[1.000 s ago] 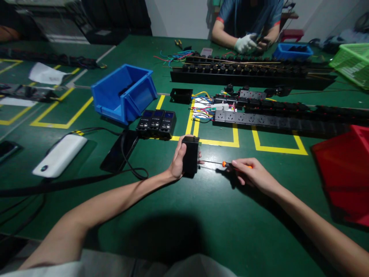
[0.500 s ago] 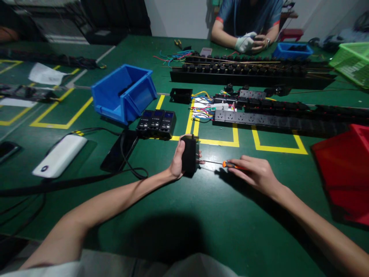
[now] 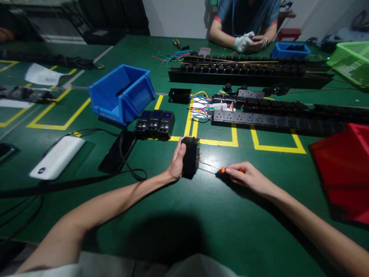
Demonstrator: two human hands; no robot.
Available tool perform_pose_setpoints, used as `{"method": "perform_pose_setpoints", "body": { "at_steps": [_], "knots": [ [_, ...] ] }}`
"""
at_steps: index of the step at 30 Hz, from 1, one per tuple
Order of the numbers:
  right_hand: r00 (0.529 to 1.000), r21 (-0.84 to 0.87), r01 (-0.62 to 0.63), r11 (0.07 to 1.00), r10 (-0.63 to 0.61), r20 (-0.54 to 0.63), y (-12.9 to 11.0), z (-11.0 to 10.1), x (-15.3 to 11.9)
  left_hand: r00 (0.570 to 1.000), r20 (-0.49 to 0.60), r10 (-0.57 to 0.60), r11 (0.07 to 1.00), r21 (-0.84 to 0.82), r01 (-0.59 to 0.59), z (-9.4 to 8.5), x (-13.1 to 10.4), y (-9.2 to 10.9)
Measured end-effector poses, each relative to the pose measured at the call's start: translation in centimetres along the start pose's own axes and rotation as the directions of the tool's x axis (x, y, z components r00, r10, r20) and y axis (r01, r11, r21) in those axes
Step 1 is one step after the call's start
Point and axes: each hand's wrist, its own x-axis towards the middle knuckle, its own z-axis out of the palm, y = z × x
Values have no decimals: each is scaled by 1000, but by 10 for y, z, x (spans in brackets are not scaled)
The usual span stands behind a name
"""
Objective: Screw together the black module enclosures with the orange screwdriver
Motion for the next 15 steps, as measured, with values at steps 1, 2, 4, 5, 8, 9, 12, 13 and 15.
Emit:
{"method": "perform_pose_setpoints", "body": {
  "at_steps": [1,2,4,5,8,9,12,13,15],
  "knots": [
    [991,-206,120,971,-131,-40,2,-1,-1,1000,-3,-3,1000,-2,3,0,0,0],
    [966,-388,211,897,-253,-59,4,-2,-3,1000,-7,-4,1000,-4,4,1,0,1],
    [898,-649,309,695,-439,-42,10,-4,-5,1000,-16,-10,1000,-14,10,3,0,2],
    [866,-733,330,594,-500,-15,13,-5,-7,1000,-17,-17,1000,-21,17,4,0,3],
    [781,-867,355,350,-620,69,20,-7,-7,999,-20,-40,999,-31,39,6,0,5],
    [758,-879,351,321,-648,66,21,-6,-6,999,-28,-44,999,-29,43,7,1,6],
    [798,-747,328,579,-593,-109,13,-2,-2,997,-56,-50,998,-26,48,6,1,4],
    [846,-624,297,722,-503,-179,9,-2,-2,997,-57,-46,999,-24,45,5,1,4],
    [943,-262,167,951,-231,-239,1,-2,-1,998,-50,-31,999,-21,30,4,2,2]
  ]
}}
